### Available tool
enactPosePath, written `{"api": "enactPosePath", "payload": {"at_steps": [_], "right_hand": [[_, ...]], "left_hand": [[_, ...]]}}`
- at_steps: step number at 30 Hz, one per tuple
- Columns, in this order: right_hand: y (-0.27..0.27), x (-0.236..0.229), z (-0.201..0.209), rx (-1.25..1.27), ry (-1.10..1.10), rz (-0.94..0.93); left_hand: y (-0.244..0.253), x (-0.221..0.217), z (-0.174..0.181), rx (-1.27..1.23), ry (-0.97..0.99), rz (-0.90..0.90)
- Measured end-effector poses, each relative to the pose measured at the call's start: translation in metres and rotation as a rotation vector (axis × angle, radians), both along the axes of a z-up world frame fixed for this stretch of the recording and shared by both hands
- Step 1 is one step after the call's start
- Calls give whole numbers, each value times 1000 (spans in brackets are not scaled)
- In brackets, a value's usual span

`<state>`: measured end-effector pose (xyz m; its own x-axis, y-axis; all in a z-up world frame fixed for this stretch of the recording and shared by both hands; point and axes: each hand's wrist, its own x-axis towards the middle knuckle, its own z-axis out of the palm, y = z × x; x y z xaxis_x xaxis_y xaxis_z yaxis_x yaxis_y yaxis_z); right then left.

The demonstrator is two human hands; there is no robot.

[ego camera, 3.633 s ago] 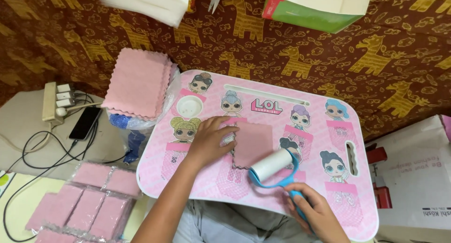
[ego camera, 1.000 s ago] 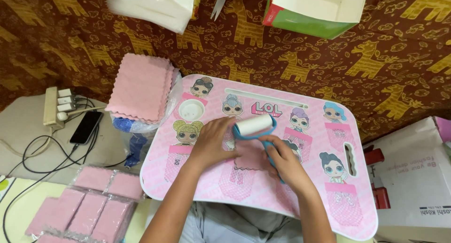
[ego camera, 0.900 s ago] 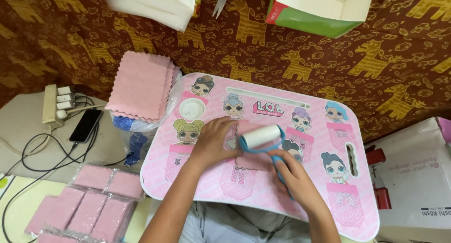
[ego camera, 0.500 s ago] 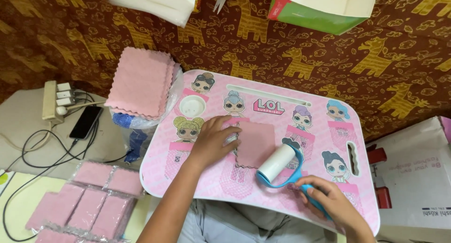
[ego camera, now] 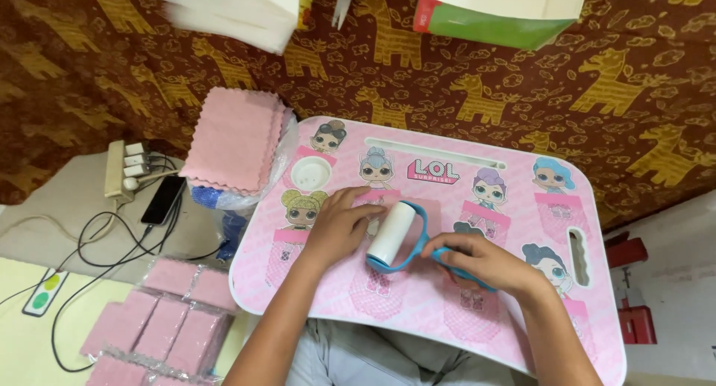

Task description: The person uses a lint roller to clean a small piece of pink cloth on a table and then places it into a small plastic bag.

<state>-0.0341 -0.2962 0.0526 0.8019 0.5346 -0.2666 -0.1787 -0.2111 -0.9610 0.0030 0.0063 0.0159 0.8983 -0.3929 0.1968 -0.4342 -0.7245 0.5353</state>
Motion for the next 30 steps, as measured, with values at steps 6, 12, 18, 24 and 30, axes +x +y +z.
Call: {"api": "enactPosePath", "payload": {"at_steps": [6, 12, 18, 24, 30], "right_hand": [[-31, -70, 20, -222, 122, -199], [-33, -144, -45, -36, 195, -442], [40, -130, -32, 100, 70, -653], [81, -53, 13, 56, -4, -749], [92, -51, 29, 45, 20, -763]], "left_hand": [[-7, -3, 6, -50, -59, 15], [-7, -4, 2, -37, -55, 17], [-6, -3, -3, -70, -112, 4], [-5, -3, -5, -73, -111, -4], [-4, 0, -14, -92, -115, -4]]}}
